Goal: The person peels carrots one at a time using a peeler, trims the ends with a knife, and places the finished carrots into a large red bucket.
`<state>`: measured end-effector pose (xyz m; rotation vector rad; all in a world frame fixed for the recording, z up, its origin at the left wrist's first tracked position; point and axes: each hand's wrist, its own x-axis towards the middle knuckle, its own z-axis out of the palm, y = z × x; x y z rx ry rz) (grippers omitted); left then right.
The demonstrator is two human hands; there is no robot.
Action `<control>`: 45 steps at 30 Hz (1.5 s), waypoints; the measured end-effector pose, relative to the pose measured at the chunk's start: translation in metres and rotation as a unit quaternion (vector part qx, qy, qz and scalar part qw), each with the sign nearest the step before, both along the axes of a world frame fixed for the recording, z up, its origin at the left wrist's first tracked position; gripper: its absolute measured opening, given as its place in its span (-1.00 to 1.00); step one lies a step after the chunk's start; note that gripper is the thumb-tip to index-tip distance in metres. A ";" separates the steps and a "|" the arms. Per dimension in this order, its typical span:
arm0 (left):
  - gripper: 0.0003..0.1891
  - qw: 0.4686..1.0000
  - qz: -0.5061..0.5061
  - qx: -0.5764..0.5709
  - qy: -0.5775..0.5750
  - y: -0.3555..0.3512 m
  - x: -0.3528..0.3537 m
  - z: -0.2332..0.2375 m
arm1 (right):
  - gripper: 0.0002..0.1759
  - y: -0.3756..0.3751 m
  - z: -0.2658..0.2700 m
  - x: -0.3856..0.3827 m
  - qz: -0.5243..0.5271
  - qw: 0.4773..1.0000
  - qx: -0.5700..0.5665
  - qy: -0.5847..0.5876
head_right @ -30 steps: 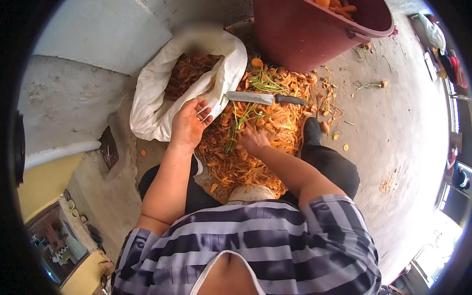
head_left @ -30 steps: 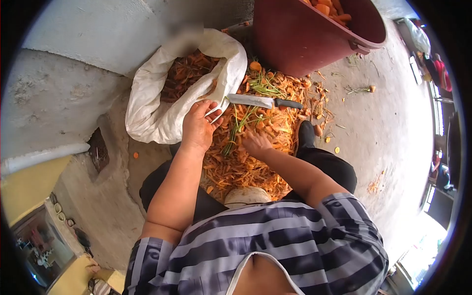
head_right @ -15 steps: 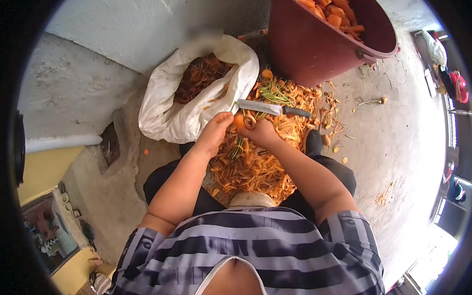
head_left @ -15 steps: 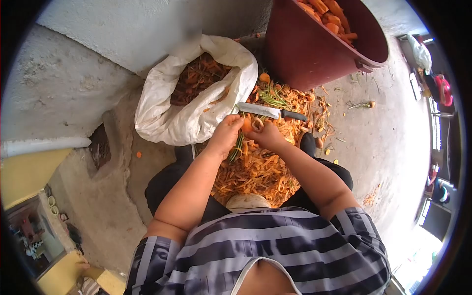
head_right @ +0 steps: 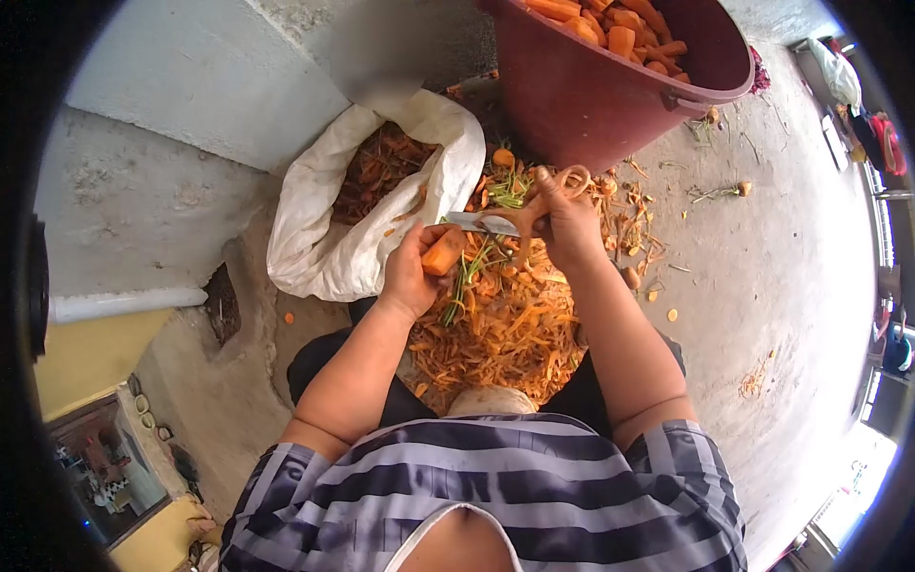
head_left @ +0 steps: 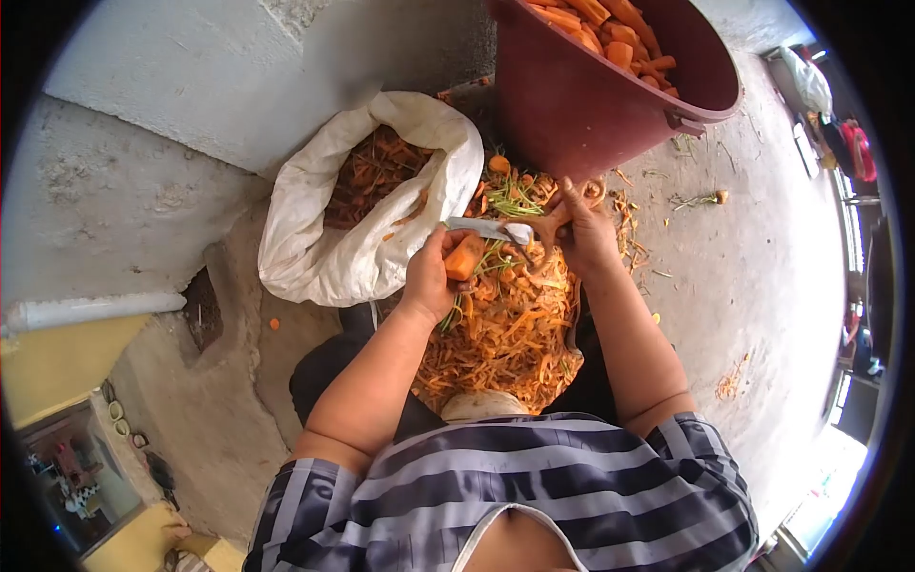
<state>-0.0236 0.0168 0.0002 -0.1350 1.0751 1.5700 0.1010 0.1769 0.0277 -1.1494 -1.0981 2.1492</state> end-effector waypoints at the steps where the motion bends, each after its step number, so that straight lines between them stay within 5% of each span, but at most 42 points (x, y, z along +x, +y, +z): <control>1: -0.48 1.000 0.011 0.000 0.014 0.002 0.002 -0.001 | -0.66 -0.003 0.002 -0.002 0.004 0.999 -0.033 0.037; 7: -0.17 0.999 0.033 0.013 0.032 0.012 0.015 -0.004 | -0.74 -0.034 -0.012 -0.011 0.066 0.991 -0.048 0.106; 10: -0.13 0.997 0.039 0.023 0.063 0.013 0.018 -0.016 | -0.81 -0.013 -0.013 -0.013 0.016 1.000 -0.021 -0.004; 14: -0.14 0.988 0.016 -0.008 0.152 0.009 0.011 -0.017 | -0.82 -0.005 -0.008 -0.013 -0.039 0.998 0.020 0.041; 17: -0.16 0.981 0.015 0.023 0.190 0.007 0.016 -0.020 | -0.82 -0.032 -0.014 -0.016 0.037 0.991 -0.068 0.109; 21: -0.18 0.970 -0.004 0.014 0.243 0.003 0.017 -0.016 | -0.81 -0.004 -0.019 -0.014 -0.012 0.999 0.039 0.021; 26: -0.20 0.945 0.026 0.041 0.324 0.004 0.020 -0.026 | -0.83 -0.029 0.002 -0.015 0.008 1.000 -0.023 0.011; 29: -0.16 0.987 0.008 -0.001 0.161 0.005 0.020 -0.009 | -0.79 -0.006 -0.013 -0.013 -0.044 0.997 0.055 -0.002; 32: -0.16 0.999 0.044 -0.021 0.025 0.005 0.016 -0.010 | -0.82 -0.020 -0.008 -0.009 0.009 0.999 0.018 0.051; 42: -0.17 0.995 0.097 -0.029 -0.015 0.015 0.022 0.000 | -0.85 -0.038 0.010 -0.018 -0.029 0.999 -0.001 0.016; 45: -0.18 0.995 0.095 -0.044 0.004 0.012 0.024 -0.008 | -0.83 -0.022 -0.030 -0.015 0.004 0.999 0.005 0.051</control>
